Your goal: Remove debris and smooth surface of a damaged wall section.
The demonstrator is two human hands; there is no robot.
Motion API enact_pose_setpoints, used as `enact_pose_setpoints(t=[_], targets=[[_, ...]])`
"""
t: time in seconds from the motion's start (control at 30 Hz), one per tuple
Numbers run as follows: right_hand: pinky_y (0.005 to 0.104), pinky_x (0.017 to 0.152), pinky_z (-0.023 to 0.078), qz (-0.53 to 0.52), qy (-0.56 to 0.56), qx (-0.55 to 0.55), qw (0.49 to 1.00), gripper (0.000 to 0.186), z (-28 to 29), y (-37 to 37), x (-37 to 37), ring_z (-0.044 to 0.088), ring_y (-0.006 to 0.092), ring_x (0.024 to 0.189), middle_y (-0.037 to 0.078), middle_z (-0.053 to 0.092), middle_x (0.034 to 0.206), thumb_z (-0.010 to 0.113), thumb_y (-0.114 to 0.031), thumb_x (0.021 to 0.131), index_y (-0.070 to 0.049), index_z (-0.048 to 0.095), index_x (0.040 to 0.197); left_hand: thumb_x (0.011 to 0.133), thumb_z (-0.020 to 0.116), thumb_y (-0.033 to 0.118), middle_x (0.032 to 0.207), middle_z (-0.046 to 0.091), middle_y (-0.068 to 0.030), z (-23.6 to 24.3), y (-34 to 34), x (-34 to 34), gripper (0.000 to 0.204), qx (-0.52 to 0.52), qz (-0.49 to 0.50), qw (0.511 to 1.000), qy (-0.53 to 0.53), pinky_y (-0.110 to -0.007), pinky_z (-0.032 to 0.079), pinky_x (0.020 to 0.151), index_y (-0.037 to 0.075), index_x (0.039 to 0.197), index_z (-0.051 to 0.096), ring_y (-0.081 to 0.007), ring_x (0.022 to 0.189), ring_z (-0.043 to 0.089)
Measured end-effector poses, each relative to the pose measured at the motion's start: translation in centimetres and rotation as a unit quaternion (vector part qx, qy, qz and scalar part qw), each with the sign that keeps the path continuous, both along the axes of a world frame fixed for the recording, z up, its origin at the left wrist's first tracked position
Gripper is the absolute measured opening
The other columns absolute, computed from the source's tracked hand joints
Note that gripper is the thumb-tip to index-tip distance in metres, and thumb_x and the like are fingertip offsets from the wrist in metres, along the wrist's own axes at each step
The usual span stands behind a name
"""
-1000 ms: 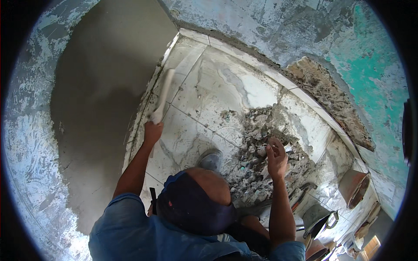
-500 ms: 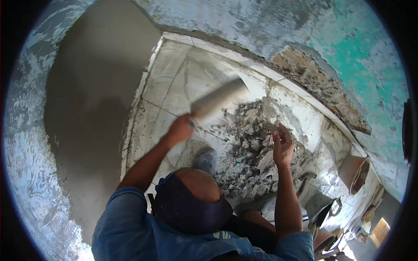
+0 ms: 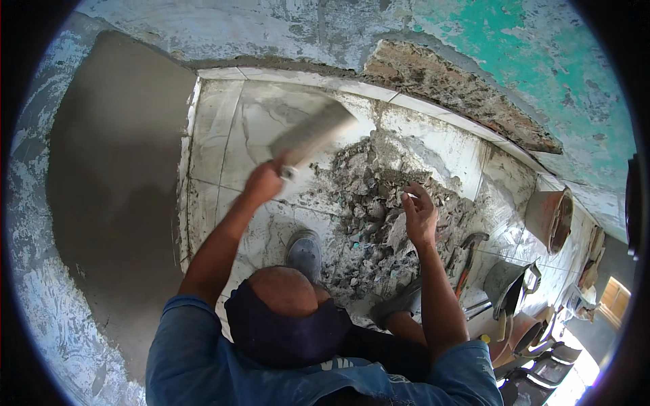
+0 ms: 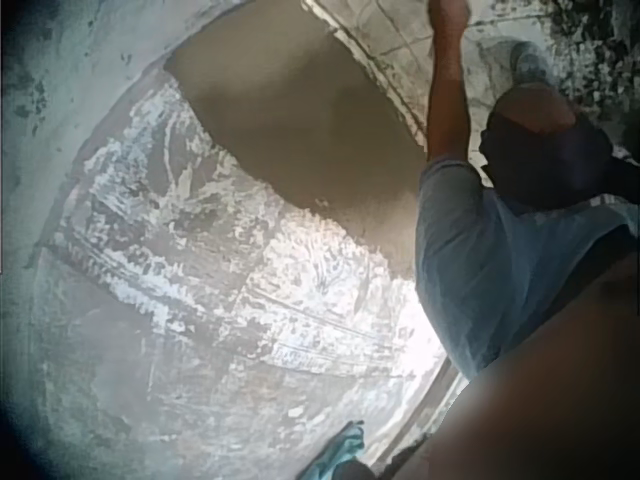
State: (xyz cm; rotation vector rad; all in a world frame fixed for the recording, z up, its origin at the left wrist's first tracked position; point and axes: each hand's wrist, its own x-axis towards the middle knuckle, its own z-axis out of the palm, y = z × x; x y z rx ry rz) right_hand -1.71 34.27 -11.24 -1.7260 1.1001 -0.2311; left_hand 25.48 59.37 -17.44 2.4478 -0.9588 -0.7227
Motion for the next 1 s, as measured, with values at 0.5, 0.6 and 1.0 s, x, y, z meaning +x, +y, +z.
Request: enact_pose_setpoints(t=[0.5,0.6,1.0], targets=[[0.0316,0.076,0.054,-0.039,-0.029,-0.017,0.999,0.047,1.7,-3.0,-3.6,0.064,0.0193,0.095,0.012,0.063,0.110,0.067,-0.029,0.088,-0.001,0.056,0.124,0.078,0.064,0.011,0.105,0.066,-0.0110,0.3,-2.9,16.6,0.041,-0.054,-0.110,0.989,-0.080,-0.039,0.051,0.080,0.022,0.117,0.063,-0.0313,0.094,0.063],[0.0317,0.076,0.054,-0.050,-0.016,-0.005,0.999,0.048,0.9,-2.8,-4.4,0.064,0.0194,0.095,0.013,0.063,0.110,0.067,-0.031,0.088,-0.001,0.056,0.124,0.079,0.063,0.017,0.105,0.066,-0.0120,0.2,-7.0,15.8,0.037,-0.027,-0.159,0.983,-0.093,-0.041,0.050,0.080,0.020,0.116,0.063,-0.0325,0.094,0.063],[0.0350,0.079,0.054,-0.011,0.007,-0.043,0.999,0.054,1.8,-4.0,-2.0,0.063,0.0241,0.099,0.016,0.060,0.116,0.069,-0.036,0.084,-0.001,0.056,0.123,0.079,0.063,0.028,0.096,0.068,-0.0145,3.5,-17.2,4.0,0.027,0.211,-0.297,0.929,0.062,-0.042,0.052,0.076,0.014,0.101,0.066,-0.0320,0.083,0.066]])
